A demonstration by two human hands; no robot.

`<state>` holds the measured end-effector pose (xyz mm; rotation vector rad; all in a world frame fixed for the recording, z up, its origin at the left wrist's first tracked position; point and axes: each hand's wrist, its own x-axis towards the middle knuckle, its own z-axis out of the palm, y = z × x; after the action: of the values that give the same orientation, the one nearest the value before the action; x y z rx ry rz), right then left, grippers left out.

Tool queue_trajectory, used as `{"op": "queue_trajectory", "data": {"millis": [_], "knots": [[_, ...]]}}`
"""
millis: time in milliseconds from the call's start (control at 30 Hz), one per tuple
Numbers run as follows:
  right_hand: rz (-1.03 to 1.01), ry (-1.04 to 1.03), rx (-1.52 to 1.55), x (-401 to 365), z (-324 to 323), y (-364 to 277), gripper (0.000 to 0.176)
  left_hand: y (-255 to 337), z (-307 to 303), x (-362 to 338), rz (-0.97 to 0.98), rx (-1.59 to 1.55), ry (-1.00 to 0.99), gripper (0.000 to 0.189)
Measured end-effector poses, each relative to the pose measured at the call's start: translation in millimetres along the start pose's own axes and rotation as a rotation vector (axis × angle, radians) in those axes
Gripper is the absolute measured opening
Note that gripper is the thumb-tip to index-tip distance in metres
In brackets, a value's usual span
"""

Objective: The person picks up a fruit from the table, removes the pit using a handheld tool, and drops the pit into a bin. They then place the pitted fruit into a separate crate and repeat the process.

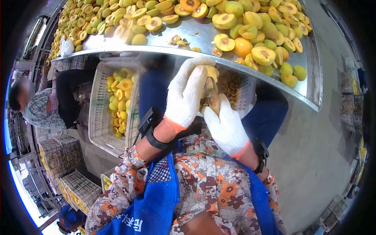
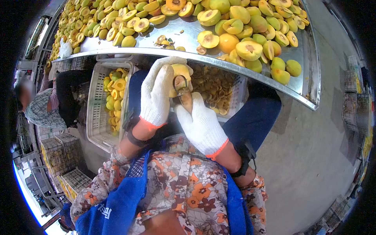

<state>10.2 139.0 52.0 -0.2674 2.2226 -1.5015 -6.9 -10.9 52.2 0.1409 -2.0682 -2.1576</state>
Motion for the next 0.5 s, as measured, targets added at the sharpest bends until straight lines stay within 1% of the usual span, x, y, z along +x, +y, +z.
{"op": "queue_trajectory", "data": {"millis": [133, 200, 233, 300, 333, 400, 433, 500], "knots": [[-0.079, -0.019, 0.034, 0.0, 4.0, 12.6, 0.041, 7.2, -0.6, 1.7, 0.001, 0.049, -0.031, 0.032], [0.054, -0.126, 0.259, -1.4, 4.6, 15.9, 0.037, 9.1, -0.4, 1.1, -0.069, 0.063, -0.05, 0.031], [0.054, -0.127, 0.263, -1.8, 2.8, 13.2, 0.037, 7.8, 0.8, 0.1, -0.07, 0.067, -0.05, 0.031], [0.211, -0.239, 0.546, -3.7, -5.2, 2.8, 0.032, 1.1, 6.6, -2.6, 0.092, 0.109, 0.02, 0.024], [0.212, -0.238, 0.549, -4.5, -9.3, 0.8, 0.032, -3.2, 8.3, -3.9, 0.09, 0.11, 0.018, 0.024], [0.365, -0.406, 0.843, -4.0, -18.9, 0.2, 0.029, -10.0, 11.1, -3.7, 0.105, 0.112, 0.045, 0.03], [0.365, -0.405, 0.843, -4.3, -20.1, 3.4, 0.029, -10.2, 8.9, -0.9, 0.105, 0.111, 0.044, 0.03], [0.348, -0.377, 0.881, -3.1, -17.5, 15.2, 0.025, -7.1, -2.9, 11.4, -0.102, 0.026, -0.187, 0.031]]}}
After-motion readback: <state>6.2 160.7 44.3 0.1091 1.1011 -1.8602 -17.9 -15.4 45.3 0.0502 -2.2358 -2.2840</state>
